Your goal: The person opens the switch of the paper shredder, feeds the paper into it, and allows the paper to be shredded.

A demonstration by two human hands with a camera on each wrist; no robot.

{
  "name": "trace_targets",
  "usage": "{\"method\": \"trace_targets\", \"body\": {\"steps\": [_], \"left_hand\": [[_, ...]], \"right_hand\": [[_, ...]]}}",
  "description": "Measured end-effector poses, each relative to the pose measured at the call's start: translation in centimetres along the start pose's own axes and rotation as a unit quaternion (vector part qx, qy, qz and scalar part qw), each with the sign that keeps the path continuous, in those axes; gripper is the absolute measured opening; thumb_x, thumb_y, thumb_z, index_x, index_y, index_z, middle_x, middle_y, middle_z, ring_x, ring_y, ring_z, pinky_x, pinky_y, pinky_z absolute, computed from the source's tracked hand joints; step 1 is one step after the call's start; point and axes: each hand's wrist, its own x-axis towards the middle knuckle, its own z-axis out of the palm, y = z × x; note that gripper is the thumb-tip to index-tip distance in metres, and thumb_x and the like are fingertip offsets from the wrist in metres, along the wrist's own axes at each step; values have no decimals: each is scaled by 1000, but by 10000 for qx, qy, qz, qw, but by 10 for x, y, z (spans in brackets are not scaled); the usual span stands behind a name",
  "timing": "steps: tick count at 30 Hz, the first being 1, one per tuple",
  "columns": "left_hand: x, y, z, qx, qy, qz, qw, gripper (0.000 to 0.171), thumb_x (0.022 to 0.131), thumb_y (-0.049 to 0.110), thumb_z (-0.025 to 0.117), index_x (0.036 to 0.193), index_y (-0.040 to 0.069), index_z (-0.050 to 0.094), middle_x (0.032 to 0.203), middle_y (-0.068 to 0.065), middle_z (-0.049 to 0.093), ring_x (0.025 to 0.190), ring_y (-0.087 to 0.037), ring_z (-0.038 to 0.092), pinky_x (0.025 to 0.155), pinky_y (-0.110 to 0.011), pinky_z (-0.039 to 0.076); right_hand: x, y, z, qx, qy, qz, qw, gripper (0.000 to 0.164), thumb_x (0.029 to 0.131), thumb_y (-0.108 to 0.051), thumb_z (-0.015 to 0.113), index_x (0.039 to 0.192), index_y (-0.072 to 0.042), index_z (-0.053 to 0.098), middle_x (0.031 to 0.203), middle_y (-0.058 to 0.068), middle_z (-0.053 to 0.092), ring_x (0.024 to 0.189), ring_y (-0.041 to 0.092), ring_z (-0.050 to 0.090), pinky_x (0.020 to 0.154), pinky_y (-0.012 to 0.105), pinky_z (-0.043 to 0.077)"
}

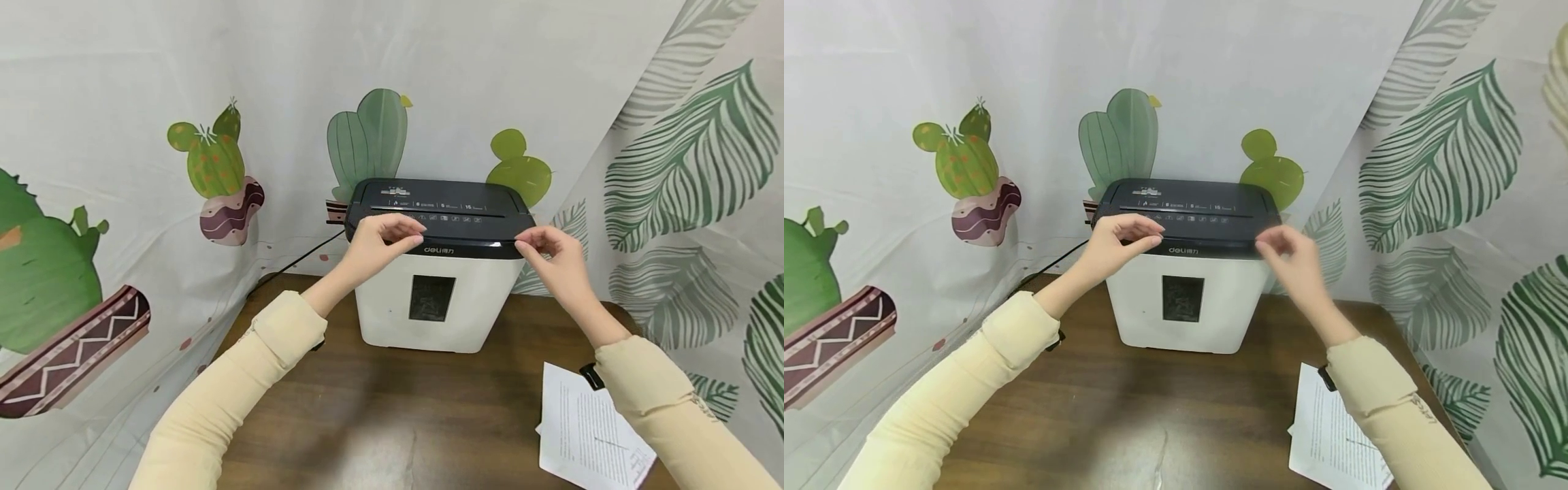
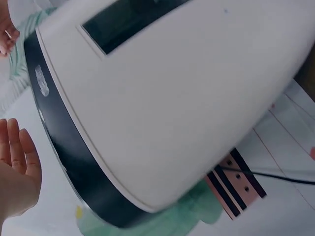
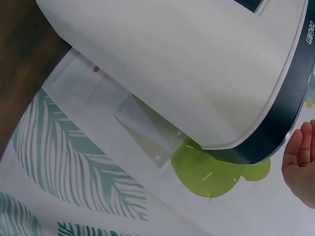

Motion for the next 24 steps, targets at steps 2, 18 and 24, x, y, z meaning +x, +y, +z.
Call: {"method": "trace_targets", "body": {"steps": [2, 18, 24], "left_hand": [[-4, 3, 6, -40, -105, 63, 9999, 15, 86, 9, 68, 100, 3, 70, 93, -11, 72, 75, -11, 64, 68, -25, 52], [-53, -15, 54, 61, -712, -101, 9974, 19, 86, 17, 69, 102, 7, 71, 89, -4, 73, 77, -7, 63, 72, -22, 52], [-67, -28, 75, 107, -695, 114, 9975, 17, 87, 15, 67, 102, 7, 71, 93, -5, 73, 81, -11, 66, 74, -20, 53]], "right_hand": [[-7, 4, -2, 21, 26, -14, 10000, 9, 86, 2, 64, 93, 8, 65, 74, -24, 55, 67, -5, 50, 65, 7, 41], [-61, 51, -23, -4, 255, 573, 9980, 4, 87, 4, 61, 87, 6, 64, 72, -29, 58, 65, -12, 54, 60, 5, 43], [-77, 65, -28, -55, 144, 836, 9964, 13, 86, 11, 57, 82, -1, 62, 68, -28, 58, 62, -14, 55, 61, 5, 46]]}}
